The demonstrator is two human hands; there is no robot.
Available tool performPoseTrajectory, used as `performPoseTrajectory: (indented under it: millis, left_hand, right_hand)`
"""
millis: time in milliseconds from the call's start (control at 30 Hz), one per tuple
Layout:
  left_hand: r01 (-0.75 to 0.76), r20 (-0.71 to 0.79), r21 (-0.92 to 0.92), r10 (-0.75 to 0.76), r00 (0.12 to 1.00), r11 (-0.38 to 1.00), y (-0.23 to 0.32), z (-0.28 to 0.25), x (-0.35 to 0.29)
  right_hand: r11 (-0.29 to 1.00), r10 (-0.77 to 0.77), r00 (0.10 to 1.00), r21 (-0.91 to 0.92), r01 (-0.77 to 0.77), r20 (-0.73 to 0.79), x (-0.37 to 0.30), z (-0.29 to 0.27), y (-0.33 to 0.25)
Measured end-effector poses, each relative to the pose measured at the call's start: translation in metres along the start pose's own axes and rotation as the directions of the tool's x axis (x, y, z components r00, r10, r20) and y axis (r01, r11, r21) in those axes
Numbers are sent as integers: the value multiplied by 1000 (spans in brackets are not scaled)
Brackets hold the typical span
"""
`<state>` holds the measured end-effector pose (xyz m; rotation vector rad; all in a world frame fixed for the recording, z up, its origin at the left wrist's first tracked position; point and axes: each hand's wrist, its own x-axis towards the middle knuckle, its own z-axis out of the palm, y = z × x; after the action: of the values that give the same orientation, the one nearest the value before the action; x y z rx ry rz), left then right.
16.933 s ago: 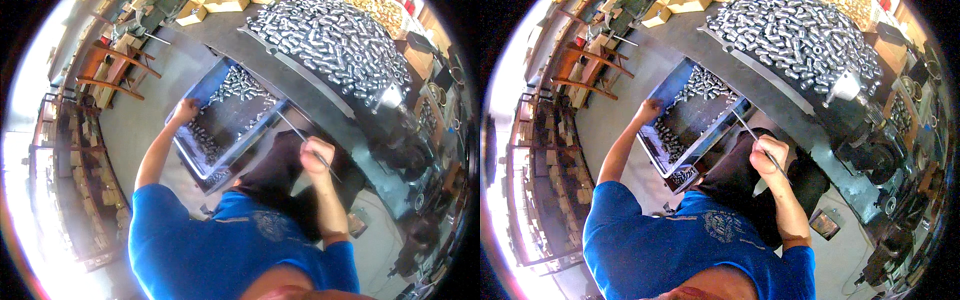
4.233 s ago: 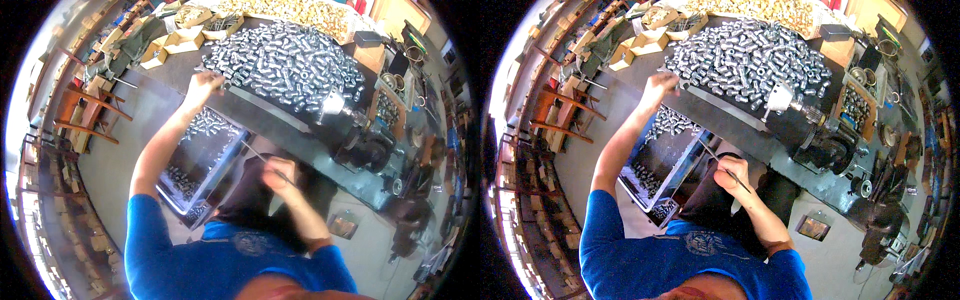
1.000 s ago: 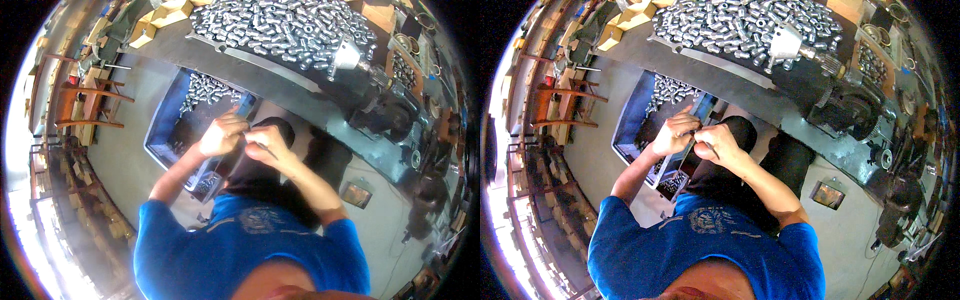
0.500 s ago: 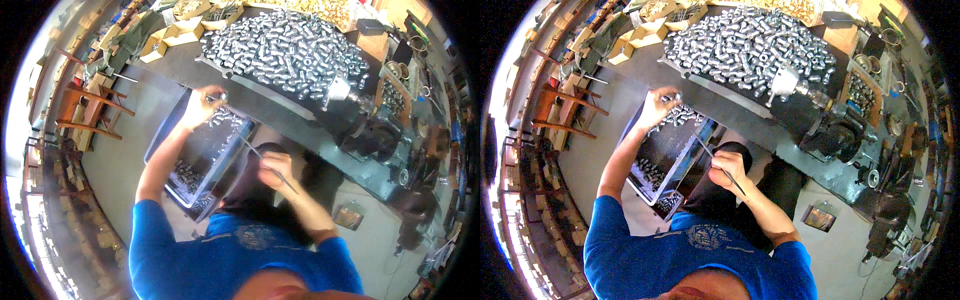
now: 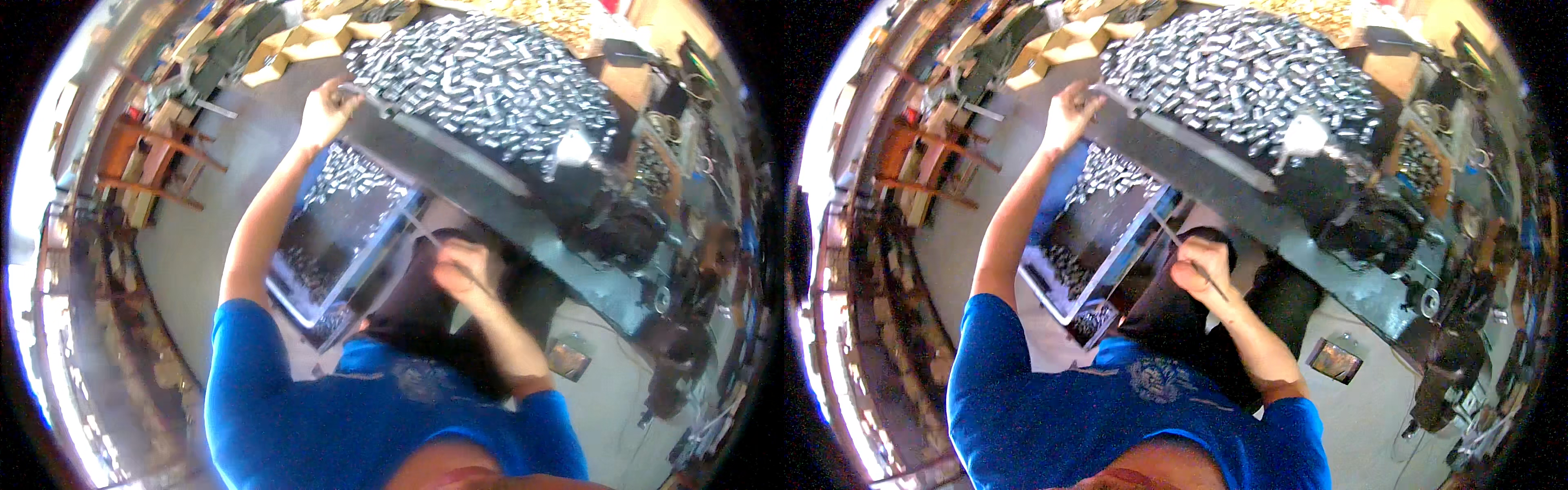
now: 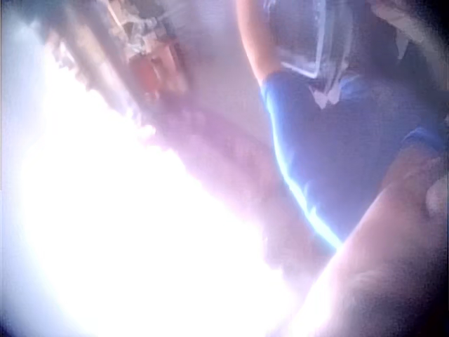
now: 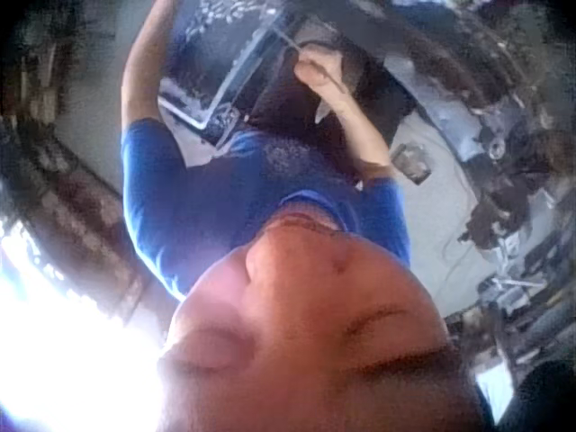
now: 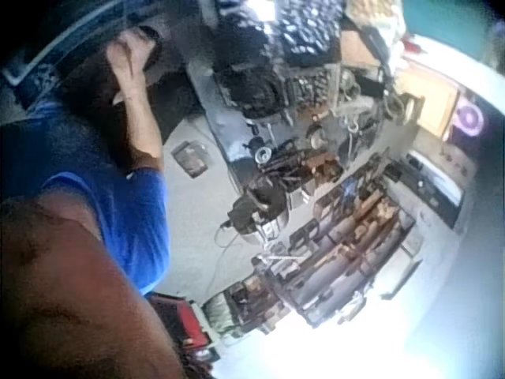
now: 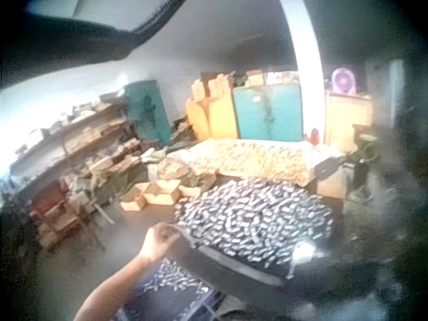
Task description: The person repeatedly picks small cylindrical metal parts from a blue bin and places them onto a large pile on the table. The person uses a thin metal rod to assist in moving and arranging the parts. The task continues throughout the clip with consistent hand movements.
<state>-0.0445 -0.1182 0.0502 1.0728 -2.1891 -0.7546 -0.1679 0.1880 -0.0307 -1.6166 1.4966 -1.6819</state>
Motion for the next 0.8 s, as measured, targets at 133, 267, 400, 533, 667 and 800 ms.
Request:
performPoseTrajectory:
  millis: [133,267,400,533,667,800]
  left_hand:
    - [250,110,-2,-248,962,968,-103,-41,-97]
    - [59,411,668,-433,802,742,-218,-78,-201]
    - [17,354,853,-601,717,522,-218,-75,-226]
    - [-65,318,918,-628,710,392,-255,-65,-225]
    - [-244,418,907,-673,610,342,-271,-49,-225]
    - [-192,410,901,-621,669,388,-262,-52,-218]
  right_hand:
    - [999,20,1000,31,-19,-3,-3,6,2]
    - [988,53,998,143,-58,34,-6,15,8]
    - [989,94,992,103,-103,89,-5,14,10]
    - [982,134,987,119,-143,86,-7,19,13]
    - [978,156,984,130,-166,84,-4,18,11]
    - [980,192,979,32,-194,76,-5,17,10]
